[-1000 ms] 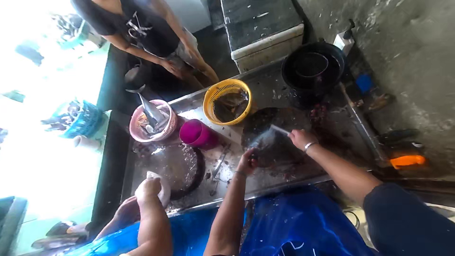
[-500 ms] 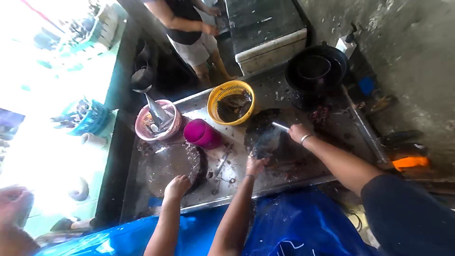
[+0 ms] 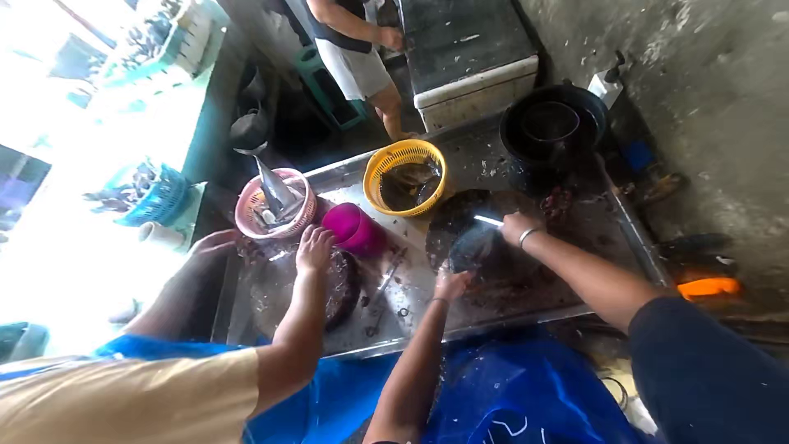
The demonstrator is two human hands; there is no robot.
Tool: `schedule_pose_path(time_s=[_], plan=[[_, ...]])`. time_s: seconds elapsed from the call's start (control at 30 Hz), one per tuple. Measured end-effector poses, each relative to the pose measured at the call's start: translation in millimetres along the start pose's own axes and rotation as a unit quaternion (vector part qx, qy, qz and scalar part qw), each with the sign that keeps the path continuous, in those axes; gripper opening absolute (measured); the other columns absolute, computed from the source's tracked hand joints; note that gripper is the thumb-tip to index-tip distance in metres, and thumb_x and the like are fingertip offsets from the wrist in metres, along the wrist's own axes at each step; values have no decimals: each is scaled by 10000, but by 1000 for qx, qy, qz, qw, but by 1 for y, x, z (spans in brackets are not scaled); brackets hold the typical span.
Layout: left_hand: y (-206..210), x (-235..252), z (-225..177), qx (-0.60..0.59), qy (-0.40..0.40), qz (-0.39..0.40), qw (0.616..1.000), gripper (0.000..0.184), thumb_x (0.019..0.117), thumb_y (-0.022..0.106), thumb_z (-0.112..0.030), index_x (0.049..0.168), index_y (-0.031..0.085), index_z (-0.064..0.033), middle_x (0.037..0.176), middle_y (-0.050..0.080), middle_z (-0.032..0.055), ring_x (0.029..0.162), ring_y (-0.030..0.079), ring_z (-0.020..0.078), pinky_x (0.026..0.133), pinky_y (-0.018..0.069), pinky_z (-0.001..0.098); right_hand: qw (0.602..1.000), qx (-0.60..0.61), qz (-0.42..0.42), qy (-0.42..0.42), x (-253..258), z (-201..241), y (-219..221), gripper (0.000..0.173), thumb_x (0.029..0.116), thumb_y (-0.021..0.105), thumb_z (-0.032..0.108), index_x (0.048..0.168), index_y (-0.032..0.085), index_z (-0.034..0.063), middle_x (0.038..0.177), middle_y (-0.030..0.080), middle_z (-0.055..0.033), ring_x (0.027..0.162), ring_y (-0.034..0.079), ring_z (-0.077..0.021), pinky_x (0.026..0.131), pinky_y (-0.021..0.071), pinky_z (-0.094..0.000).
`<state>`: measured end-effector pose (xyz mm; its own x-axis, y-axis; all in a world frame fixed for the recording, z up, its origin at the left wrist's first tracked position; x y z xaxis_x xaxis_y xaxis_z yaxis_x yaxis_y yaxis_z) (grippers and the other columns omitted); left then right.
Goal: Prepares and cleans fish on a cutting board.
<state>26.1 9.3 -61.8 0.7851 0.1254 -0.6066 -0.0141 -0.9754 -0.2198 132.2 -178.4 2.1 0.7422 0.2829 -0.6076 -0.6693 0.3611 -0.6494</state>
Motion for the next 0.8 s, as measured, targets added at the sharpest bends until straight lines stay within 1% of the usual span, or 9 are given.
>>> schedule_pose_path(time_s=[0.13,0.23,0.33,0.4,0.47,0.53,0.6,0.67,0.8], plan=[[-1,-3,13,-112,-72,113,985,531,898,694,19,1361,453,-81,771,635,77,528,565,117,457,474,243,994,9,22,-106,8,-11,21,440,1062,551,387,1015,734,-10,907,698,-203,810,676,-337,757,547,-561],[-2,-3,9,-156,-105,118,975,432,949,630,11,1342,475,-80,855,661,97,574,579,114,500,488,241,1000,14,-5,-16,8,-27,-5,398,1076,519,306,1158,703,-37,1144,697,-276,1079,683,-429,966,511,-646],[-2,0,8,-180,-127,159,962,310,946,582,27,1238,515,-51,874,667,91,559,577,97,500,499,227,996,20,17,-91,-2,-19,18,463,1074,497,475,1065,707,62,783,623,-100,611,577,-189,577,516,-391],[9,-5,12,-191,-127,190,955,298,991,573,-36,1283,520,-59,944,686,96,595,595,95,530,513,224,991,70,37,-104,22,-41,8,439,1044,577,426,1038,751,23,808,685,-142,658,631,-232,631,548,-450],[23,-5,4,-262,-131,209,933,323,1109,435,-320,1279,558,-75,994,698,106,638,615,108,564,524,226,995,89,1,-34,21,-58,-4,443,1070,539,347,1148,706,-55,1077,708,-289,1005,700,-431,932,532,-641],[35,0,-3,-353,-144,193,904,587,1075,317,-587,1158,587,-72,870,660,116,598,607,159,525,530,272,995,87,-22,-31,-16,-71,27,480,1077,501,427,1154,702,-2,1007,702,-234,908,695,-366,860,557,-582],[39,6,-7,-358,-123,170,910,497,1074,362,-511,1039,600,-76,769,645,100,582,621,187,500,531,307,994,89,1,-61,-66,-87,32,471,1089,456,449,1105,699,46,862,652,-149,722,638,-262,688,552,-477],[46,0,-12,-339,-105,163,921,348,1072,425,-361,1106,621,-75,865,683,115,682,669,204,548,553,317,993,108,-4,-49,-86,-105,-9,435,1097,473,364,1184,717,14,1038,715,-217,937,695,-343,899,541,-566],[64,-12,-42,-339,-40,143,929,248,1058,463,-238,1066,623,-48,869,686,119,712,681,212,597,581,339,962,162,-216,-43,-68,-67,-45,450,1096,477,369,1117,720,-8,1038,722,-238,1013,699,-382,947,519,-605]])
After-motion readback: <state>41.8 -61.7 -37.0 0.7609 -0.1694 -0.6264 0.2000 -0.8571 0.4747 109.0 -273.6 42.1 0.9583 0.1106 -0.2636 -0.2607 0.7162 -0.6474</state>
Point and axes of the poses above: each hand's wrist, its own x-axis towards the middle knuckle, its own y-axis out of the palm, z = x × y, the point moved 6 cm from there along x, towards the middle knuckle
